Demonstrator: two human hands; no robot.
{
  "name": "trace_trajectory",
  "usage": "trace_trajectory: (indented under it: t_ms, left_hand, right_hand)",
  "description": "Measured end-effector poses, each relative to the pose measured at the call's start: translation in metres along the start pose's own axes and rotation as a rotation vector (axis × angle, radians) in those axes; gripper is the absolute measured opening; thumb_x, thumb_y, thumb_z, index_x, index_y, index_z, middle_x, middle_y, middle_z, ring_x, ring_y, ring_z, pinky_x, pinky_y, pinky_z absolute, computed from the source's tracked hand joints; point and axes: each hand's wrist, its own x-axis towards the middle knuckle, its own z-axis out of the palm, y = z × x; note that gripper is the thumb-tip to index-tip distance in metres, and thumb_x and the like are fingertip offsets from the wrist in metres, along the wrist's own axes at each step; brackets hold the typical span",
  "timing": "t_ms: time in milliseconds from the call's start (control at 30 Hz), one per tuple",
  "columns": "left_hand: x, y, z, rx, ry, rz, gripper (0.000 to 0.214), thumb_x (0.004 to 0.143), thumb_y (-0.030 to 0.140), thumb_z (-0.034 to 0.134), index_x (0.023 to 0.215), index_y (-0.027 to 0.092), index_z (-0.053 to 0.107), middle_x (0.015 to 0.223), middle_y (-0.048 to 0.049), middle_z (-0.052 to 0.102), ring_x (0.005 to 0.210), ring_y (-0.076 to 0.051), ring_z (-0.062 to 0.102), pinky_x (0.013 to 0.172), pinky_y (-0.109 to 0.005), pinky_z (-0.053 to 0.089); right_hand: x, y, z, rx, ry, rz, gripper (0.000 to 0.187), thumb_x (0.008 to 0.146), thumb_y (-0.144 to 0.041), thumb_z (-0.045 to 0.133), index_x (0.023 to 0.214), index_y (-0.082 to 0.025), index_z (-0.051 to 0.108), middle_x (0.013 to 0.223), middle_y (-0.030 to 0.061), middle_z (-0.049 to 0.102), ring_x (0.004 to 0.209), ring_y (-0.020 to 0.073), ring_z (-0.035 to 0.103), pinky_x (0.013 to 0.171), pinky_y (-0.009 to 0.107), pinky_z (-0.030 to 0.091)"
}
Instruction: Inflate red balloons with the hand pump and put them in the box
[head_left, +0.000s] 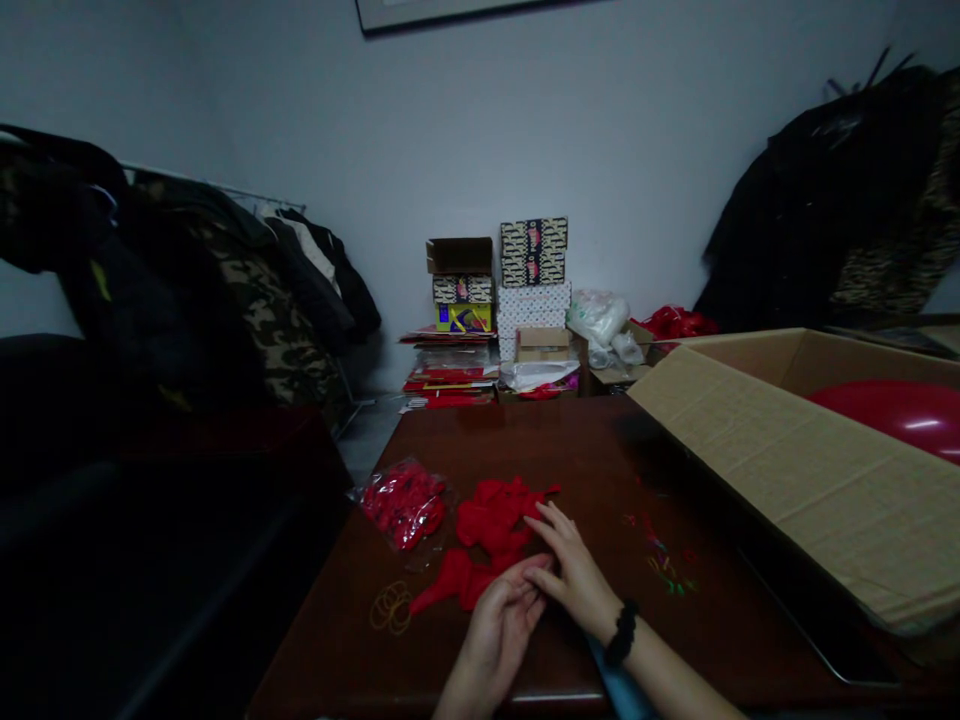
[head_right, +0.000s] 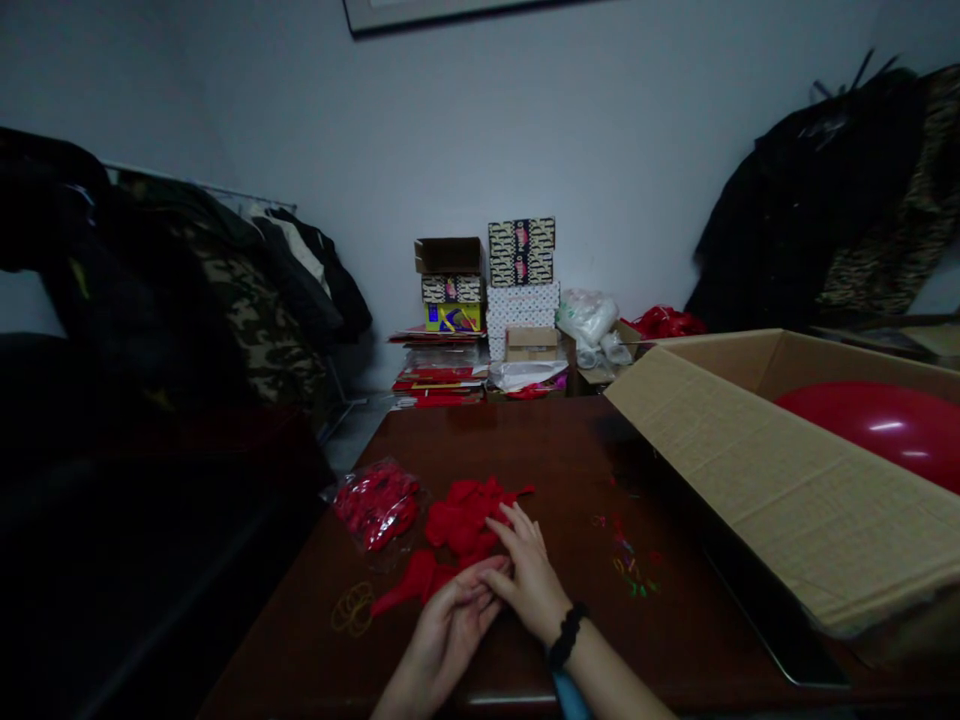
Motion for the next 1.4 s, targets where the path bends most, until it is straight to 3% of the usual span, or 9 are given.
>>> trace_trajectory:
  t_ms: [100, 333, 500, 667, 800, 933, 1200, 1267, 1400]
  left_hand:
    - [0.013, -0.004, -0.015, 0.19, 0.053, 0.096, 0.051, 0.076, 0.02, 0.037, 0.122, 0.014, 0.059, 0.136, -0.0115, 0.052, 0.129, -0.024, 0.042, 0.108, -0.046, 0.032]
    - [0.035, 0.0, -0.038, 1.001, 0.162, 0.262, 0.049, 0.078, 0.018, 0.044, 0.126, 0.02, 0.057, 0.142, -0.0095, 0.045, 0.134, -0.022, 0.035, 0.111, -0.044, 0.028]
    - [0.041, 0.006, -0.043, 1.397, 0.237, 0.279, 0.054, 0.077, 0.016, 0.045, 0.13, 0.02, 0.051, 0.15, -0.0073, 0.032, 0.14, -0.023, 0.019, 0.112, -0.051, 0.019]
    - [0.05, 0.005, -0.054, 1.664, 0.349, 0.223, 0.059, 0.077, 0.022, 0.048, 0.135, 0.016, 0.045, 0.152, -0.0136, 0.025, 0.14, -0.028, 0.018, 0.11, -0.057, 0.014]
    - [0.057, 0.0, -0.065, 1.737, 0.386, 0.187, 0.056, 0.076, 0.024, 0.051, 0.131, 0.017, 0.05, 0.151, -0.0155, 0.028, 0.14, -0.03, 0.02, 0.109, -0.057, 0.013]
    - [0.058, 0.004, -0.068, 1.728, 0.334, 0.236, 0.038, 0.075, 0.015, 0.051, 0.108, 0.026, 0.067, 0.147, -0.009, 0.038, 0.138, -0.028, 0.025, 0.11, -0.056, 0.011]
    - [0.043, 0.039, -0.036, 1.648, 0.161, 0.571, 0.04, 0.073, 0.006, 0.054, 0.1, 0.03, 0.07, 0.147, -0.004, 0.038, 0.139, -0.026, 0.021, 0.111, -0.057, 0.012]
    - [0.04, 0.049, -0.03, 1.619, 0.099, 0.637, 0.041, 0.072, 0.005, 0.055, 0.1, 0.031, 0.07, 0.146, -0.0034, 0.04, 0.139, -0.026, 0.023, 0.11, -0.059, 0.013]
    - [0.041, 0.063, -0.033, 1.579, 0.1, 0.731, 0.038, 0.073, 0.005, 0.055, 0.096, 0.03, 0.071, 0.141, -0.0045, 0.046, 0.136, -0.027, 0.029, 0.109, -0.061, 0.015]
  right_hand:
    - [0.004, 0.01, 0.004, -0.081, -0.004, 0.044, 0.062, 0.081, -0.044, 0.053, 0.138, -0.032, 0.032, 0.152, 0.0078, 0.025, 0.142, 0.0278, 0.011, 0.111, 0.061, 0.011]
    - [0.009, 0.023, 0.005, -0.268, -0.002, 0.103, 0.069, 0.078, -0.041, 0.058, 0.139, -0.029, 0.03, 0.153, 0.0082, 0.022, 0.142, 0.0253, 0.008, 0.112, 0.057, 0.01]
    - [0.011, 0.029, 0.003, -0.319, 0.003, 0.13, 0.068, 0.077, -0.043, 0.058, 0.138, -0.028, 0.033, 0.154, 0.0084, 0.02, 0.142, 0.0264, 0.006, 0.112, 0.057, 0.01]
    - [0.01, 0.034, 0.002, -0.346, -0.002, 0.16, 0.068, 0.077, -0.044, 0.057, 0.138, -0.026, 0.034, 0.153, 0.0113, 0.02, 0.142, 0.0281, 0.006, 0.111, 0.059, 0.01]
    - [0.008, 0.036, 0.004, -0.352, -0.015, 0.182, 0.069, 0.075, -0.043, 0.059, 0.137, -0.026, 0.036, 0.153, 0.0122, 0.021, 0.141, 0.0296, 0.009, 0.111, 0.06, 0.011]
    - [0.007, 0.038, 0.005, -0.349, -0.016, 0.189, 0.067, 0.075, -0.04, 0.06, 0.137, -0.026, 0.037, 0.153, 0.0126, 0.022, 0.141, 0.0303, 0.011, 0.11, 0.06, 0.012]
    - [0.016, 0.027, -0.001, -0.315, -0.013, 0.127, 0.075, 0.068, -0.023, 0.061, 0.138, -0.032, 0.033, 0.155, 0.0089, 0.013, 0.142, 0.0262, 0.003, 0.112, 0.056, 0.007]
    - [0.021, 0.022, -0.004, -0.269, -0.034, 0.1, 0.066, 0.07, -0.022, 0.059, 0.132, -0.034, 0.043, 0.155, 0.0062, 0.015, 0.142, 0.0259, 0.003, 0.111, 0.056, 0.006]
    - [0.026, 0.02, -0.013, -0.168, -0.119, 0.067, 0.019, 0.078, -0.031, 0.055, 0.091, -0.035, 0.068, 0.133, -0.0021, 0.053, 0.136, 0.0235, 0.029, 0.11, 0.058, 0.005]
